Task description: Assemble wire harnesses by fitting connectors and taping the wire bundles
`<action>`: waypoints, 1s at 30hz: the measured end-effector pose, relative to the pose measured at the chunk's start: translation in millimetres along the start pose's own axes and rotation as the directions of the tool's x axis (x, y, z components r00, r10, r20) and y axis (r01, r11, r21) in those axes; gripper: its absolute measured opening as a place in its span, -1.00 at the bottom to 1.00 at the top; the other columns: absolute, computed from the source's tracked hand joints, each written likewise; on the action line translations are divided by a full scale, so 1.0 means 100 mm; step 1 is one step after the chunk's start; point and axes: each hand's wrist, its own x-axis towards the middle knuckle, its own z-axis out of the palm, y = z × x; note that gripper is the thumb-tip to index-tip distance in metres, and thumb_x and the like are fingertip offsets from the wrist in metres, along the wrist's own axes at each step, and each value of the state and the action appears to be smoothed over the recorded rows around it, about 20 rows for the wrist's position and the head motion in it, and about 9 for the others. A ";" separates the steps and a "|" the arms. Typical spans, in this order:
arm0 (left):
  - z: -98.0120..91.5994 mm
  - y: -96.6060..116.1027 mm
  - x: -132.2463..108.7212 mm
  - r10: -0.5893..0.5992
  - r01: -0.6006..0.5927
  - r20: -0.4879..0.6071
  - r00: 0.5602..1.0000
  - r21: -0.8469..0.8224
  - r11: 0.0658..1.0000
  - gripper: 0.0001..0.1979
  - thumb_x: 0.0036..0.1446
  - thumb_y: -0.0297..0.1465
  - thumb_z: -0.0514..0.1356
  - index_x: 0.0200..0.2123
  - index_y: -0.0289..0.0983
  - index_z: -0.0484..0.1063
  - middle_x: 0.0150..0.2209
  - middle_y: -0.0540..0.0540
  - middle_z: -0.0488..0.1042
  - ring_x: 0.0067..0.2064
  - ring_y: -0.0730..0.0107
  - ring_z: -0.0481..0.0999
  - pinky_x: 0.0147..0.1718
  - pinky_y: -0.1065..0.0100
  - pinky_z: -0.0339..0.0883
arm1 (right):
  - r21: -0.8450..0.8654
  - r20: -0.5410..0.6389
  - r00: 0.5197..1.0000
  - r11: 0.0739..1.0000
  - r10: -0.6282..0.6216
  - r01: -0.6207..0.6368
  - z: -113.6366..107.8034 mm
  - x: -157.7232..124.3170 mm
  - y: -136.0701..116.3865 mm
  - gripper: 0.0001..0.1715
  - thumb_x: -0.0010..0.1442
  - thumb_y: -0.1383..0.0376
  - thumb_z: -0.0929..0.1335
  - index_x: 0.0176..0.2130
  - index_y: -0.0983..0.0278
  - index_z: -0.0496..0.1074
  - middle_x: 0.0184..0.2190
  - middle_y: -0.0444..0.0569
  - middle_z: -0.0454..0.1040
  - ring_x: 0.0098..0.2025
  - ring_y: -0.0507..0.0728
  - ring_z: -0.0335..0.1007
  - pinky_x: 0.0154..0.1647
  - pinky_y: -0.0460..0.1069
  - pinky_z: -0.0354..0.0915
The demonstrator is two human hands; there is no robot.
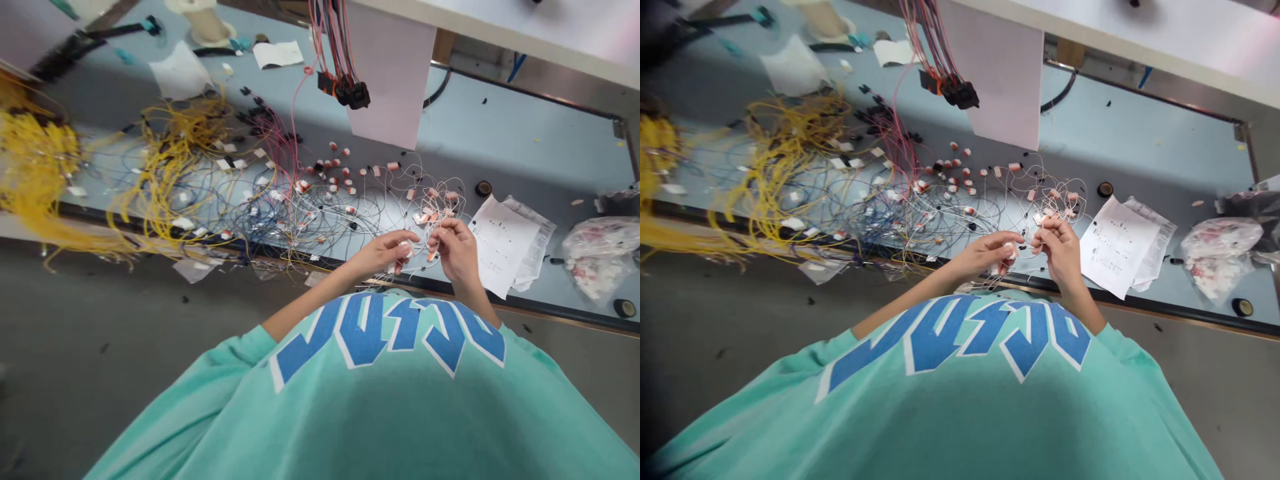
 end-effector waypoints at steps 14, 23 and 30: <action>-0.07 0.05 -0.10 0.050 -0.037 0.067 0.997 -0.181 0.983 -0.49 -0.12 -0.14 0.33 -0.22 -0.24 0.16 -0.54 0.13 0.38 -0.60 0.59 0.35 -0.63 0.53 0.23 | -0.666 0.250 0.898 0.608 -0.363 0.432 0.04 -0.26 -0.28 -0.84 0.07 0.30 0.29 -0.46 0.23 0.45 -0.58 -0.17 0.34 -0.56 -0.04 0.15 -0.50 -0.10 0.13; -0.04 0.09 -0.13 0.107 -0.104 0.061 0.992 -0.057 0.993 -0.60 -0.04 -0.19 0.28 -0.24 -0.24 0.18 -0.50 0.10 0.38 -0.58 0.63 0.33 -0.62 0.56 0.23 | -0.745 0.296 0.857 0.459 -0.422 0.484 0.07 -0.28 -0.25 -0.82 0.03 0.33 0.25 -0.53 0.24 0.39 -0.64 -0.19 0.29 -0.58 -0.04 0.12 -0.53 -0.12 0.03; -0.04 0.10 -0.16 0.227 -0.226 0.017 0.974 0.209 0.951 -0.73 0.03 -0.27 0.20 -0.24 -0.26 0.25 -0.43 0.06 0.35 -0.54 0.64 0.31 -0.58 0.55 0.22 | -0.759 0.318 0.866 0.444 -0.386 0.477 0.07 -0.30 -0.26 -0.83 0.01 0.35 0.23 -0.53 0.23 0.38 -0.62 -0.18 0.32 -0.55 -0.03 0.15 -0.52 -0.12 0.01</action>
